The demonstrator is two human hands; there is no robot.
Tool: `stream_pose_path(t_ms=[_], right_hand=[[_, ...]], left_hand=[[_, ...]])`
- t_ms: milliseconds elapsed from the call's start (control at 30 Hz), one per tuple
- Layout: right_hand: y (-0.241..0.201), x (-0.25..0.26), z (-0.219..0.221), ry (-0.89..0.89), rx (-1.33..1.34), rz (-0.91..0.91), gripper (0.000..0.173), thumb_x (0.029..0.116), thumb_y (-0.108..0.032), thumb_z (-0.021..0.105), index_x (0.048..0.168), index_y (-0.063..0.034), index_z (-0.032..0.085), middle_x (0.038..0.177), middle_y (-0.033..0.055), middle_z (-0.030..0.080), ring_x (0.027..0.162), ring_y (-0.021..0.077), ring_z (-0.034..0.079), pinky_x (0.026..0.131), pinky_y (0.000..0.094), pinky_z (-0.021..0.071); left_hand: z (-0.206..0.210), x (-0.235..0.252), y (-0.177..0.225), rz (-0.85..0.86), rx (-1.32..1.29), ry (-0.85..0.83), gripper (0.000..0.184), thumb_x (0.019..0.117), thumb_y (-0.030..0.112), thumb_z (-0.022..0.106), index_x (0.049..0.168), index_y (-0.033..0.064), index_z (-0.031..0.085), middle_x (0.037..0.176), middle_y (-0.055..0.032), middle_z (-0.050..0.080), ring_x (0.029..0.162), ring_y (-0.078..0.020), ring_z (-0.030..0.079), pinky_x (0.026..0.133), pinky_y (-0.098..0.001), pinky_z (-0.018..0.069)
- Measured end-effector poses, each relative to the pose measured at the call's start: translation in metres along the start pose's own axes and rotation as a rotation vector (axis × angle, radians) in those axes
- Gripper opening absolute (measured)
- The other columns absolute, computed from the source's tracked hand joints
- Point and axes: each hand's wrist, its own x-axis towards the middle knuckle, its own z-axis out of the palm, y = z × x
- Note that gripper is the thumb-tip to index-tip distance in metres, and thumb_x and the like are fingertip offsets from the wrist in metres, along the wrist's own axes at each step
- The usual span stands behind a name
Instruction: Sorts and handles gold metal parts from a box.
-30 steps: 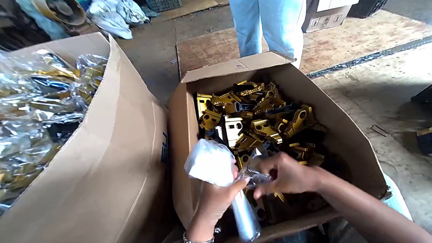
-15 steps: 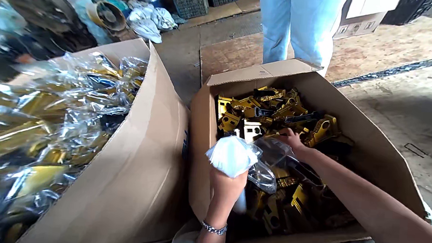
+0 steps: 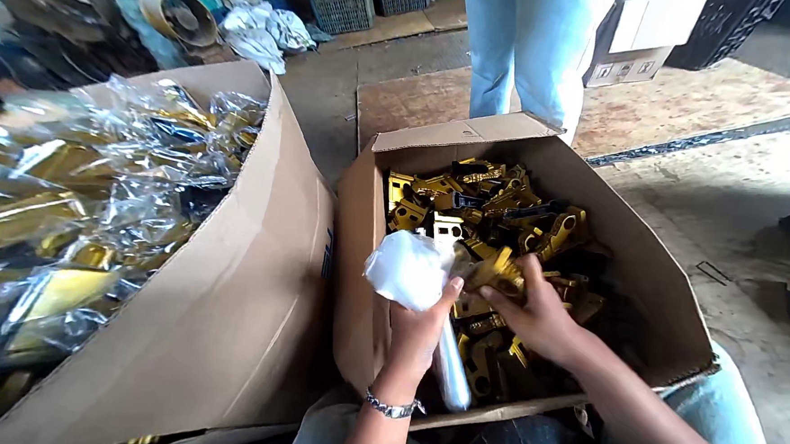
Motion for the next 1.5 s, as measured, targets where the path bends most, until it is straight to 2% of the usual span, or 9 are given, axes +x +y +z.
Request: stream_pose_path(t_ms=[100,300,433,567,733,867,1033,1167,1500], right_hand=[[0.000,0.009,0.023,-0.237,-0.417,-0.023,0.037,0.1009,-0.017,0.060,0.131,0.0046,0.056,0.135,0.0334,0.054,0.099,0.0474,0.069,0.081,0.0584,0.0570],[-0.014,0.042,0.018,-0.323,0.068,0.283,0.090,0.0893,-0.013,0.075,0.158,0.0019,0.018,0.151,0.0266,0.043,0.137,0.0303,0.050,0.113,0.0411,0.0423],[-0.016,0.031,0.013,-0.103,0.398,0.162,0.054,0.0962,-0.023,0.069,0.142,-0.0002,0.053,0.125,0.0144,0.064,0.107,0.0134,0.064,0.093,0.0288,0.0527],[0.004,0.037,0.007,0.154,-0.029,-0.118,0.041,0.0915,-0.021,0.072,0.124,0.0031,0.069,0.122,0.0244,0.068,0.115,0.0400,0.064,0.100,0.0554,0.0485],[-0.033,0.044,-0.066,-0.408,-0.673,0.319,0.030,0.0967,-0.014,0.069,0.117,0.0072,0.067,0.120,0.0335,0.063,0.117,0.0525,0.059,0.098,0.0676,0.0452],[-0.054,0.041,-0.085,0.173,-0.366,-0.364,0.019,0.0938,-0.009,0.069,0.108,0.0033,0.072,0.096,0.0164,0.072,0.082,0.0267,0.070,0.075,0.0437,0.0595],[-0.053,0.051,-0.040,-0.015,0.152,-0.213,0.074,0.0902,-0.022,0.077,0.152,-0.0039,0.040,0.151,0.0189,0.047,0.113,0.0264,0.068,0.090,0.0425,0.0611],[-0.019,0.039,0.006,-0.105,0.192,-0.082,0.024,0.0982,-0.013,0.064,0.113,0.0046,0.069,0.106,0.0124,0.071,0.088,0.0103,0.071,0.081,0.0254,0.0598],[-0.003,0.030,0.004,-0.017,0.377,0.148,0.019,0.1053,-0.017,0.054,0.097,-0.0030,0.064,0.075,-0.0067,0.062,0.064,-0.0036,0.057,0.064,0.0148,0.0499]], left_hand=[[-0.010,-0.005,-0.001,0.025,0.047,-0.063,0.038,0.0815,-0.001,0.077,0.113,-0.0056,0.058,0.093,-0.0048,0.068,0.083,-0.0056,0.067,0.077,-0.0215,0.0569],[-0.013,0.002,-0.020,0.281,0.226,-0.001,0.064,0.0699,0.006,0.089,0.118,-0.0177,0.056,0.104,-0.0130,0.071,0.098,-0.0038,0.067,0.091,-0.0219,0.0558],[-0.014,0.008,-0.004,0.144,0.063,0.144,0.055,0.0827,0.003,0.080,0.127,-0.0120,0.051,0.108,-0.0113,0.066,0.098,-0.0080,0.066,0.089,-0.0259,0.0569],[-0.010,-0.012,-0.013,0.164,0.085,-0.240,0.032,0.0818,0.001,0.076,0.109,-0.0090,0.063,0.093,-0.0065,0.073,0.083,-0.0086,0.071,0.079,-0.0276,0.0612],[-0.034,0.008,0.010,-0.086,-0.102,-0.104,0.034,0.0941,0.002,0.052,0.127,-0.0076,0.048,0.099,-0.0094,0.068,0.073,-0.0131,0.069,0.070,-0.0290,0.0609],[-0.031,0.008,0.013,-0.049,-0.036,0.025,0.046,0.0880,-0.003,0.071,0.129,-0.0092,0.050,0.104,-0.0106,0.067,0.090,-0.0081,0.069,0.082,-0.0260,0.0598],[-0.026,0.008,0.001,0.085,0.107,0.019,0.061,0.0767,-0.002,0.082,0.128,-0.0121,0.051,0.110,-0.0116,0.066,0.101,-0.0048,0.065,0.091,-0.0211,0.0548],[-0.022,0.004,-0.010,0.217,0.228,-0.092,0.054,0.0752,0.002,0.084,0.118,-0.0154,0.057,0.104,-0.0122,0.069,0.097,-0.0031,0.065,0.090,-0.0197,0.0536],[-0.006,-0.008,-0.011,0.110,-0.022,-0.329,0.063,0.0643,0.001,0.091,0.117,-0.0061,0.057,0.101,-0.0011,0.071,0.095,-0.0025,0.068,0.089,-0.0217,0.0572]])
